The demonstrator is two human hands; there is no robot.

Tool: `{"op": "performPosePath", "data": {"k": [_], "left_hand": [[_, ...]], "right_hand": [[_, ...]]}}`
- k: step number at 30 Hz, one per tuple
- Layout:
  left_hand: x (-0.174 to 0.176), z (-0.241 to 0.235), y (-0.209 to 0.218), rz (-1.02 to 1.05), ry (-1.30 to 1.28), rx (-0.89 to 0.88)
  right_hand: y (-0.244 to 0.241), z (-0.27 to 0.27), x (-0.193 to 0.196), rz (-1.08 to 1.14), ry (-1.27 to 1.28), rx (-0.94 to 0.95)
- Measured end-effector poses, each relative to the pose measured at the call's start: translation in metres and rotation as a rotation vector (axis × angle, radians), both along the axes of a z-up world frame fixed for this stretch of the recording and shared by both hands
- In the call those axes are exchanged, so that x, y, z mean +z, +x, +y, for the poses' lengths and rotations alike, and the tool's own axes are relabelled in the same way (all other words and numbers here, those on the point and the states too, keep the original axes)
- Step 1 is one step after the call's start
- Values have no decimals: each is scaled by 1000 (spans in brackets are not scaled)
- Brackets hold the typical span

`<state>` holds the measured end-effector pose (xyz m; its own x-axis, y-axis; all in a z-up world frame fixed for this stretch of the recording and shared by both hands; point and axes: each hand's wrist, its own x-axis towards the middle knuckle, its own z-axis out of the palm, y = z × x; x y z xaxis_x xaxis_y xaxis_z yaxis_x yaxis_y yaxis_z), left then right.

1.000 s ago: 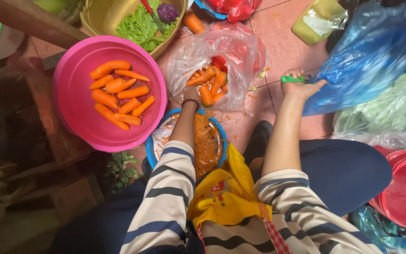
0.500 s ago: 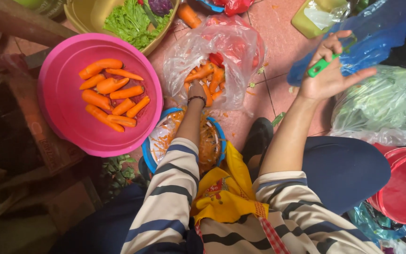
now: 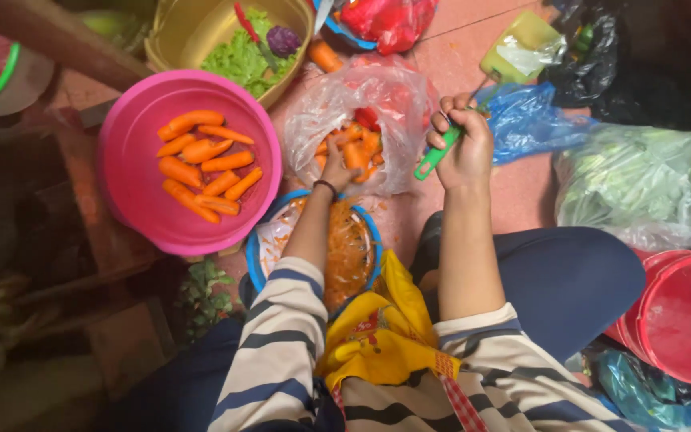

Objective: Peeling carrots with a hand peeler over a blue bowl.

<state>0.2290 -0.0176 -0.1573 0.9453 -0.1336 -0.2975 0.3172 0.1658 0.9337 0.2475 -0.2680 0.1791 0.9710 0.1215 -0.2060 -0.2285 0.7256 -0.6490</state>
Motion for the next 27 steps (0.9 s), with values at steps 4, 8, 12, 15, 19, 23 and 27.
{"op": "performPosePath", "data": {"k": [4, 8, 12, 15, 19, 23, 27], "left_hand": [[111, 0, -56, 29, -374, 219], [181, 14, -134, 287, -809, 311], [225, 25, -202, 491, -701, 641], [208, 17, -255, 659, -685, 817], [151, 21, -281, 812, -766, 913], [169, 27, -261, 775, -687, 987], [149, 29, -258, 752, -684, 1044]], "right_hand": [[-28, 38, 7, 54, -286, -42], [-88, 69, 7, -37, -890, 162], [-152, 85, -22, -69, -1372, 619], [-204, 114, 9, -246, -1517, 819], [-240, 105, -44, -367, -1638, 948], [-249, 107, -30, -427, -1690, 929], [-251, 110, -30, -506, -1716, 924]]}}
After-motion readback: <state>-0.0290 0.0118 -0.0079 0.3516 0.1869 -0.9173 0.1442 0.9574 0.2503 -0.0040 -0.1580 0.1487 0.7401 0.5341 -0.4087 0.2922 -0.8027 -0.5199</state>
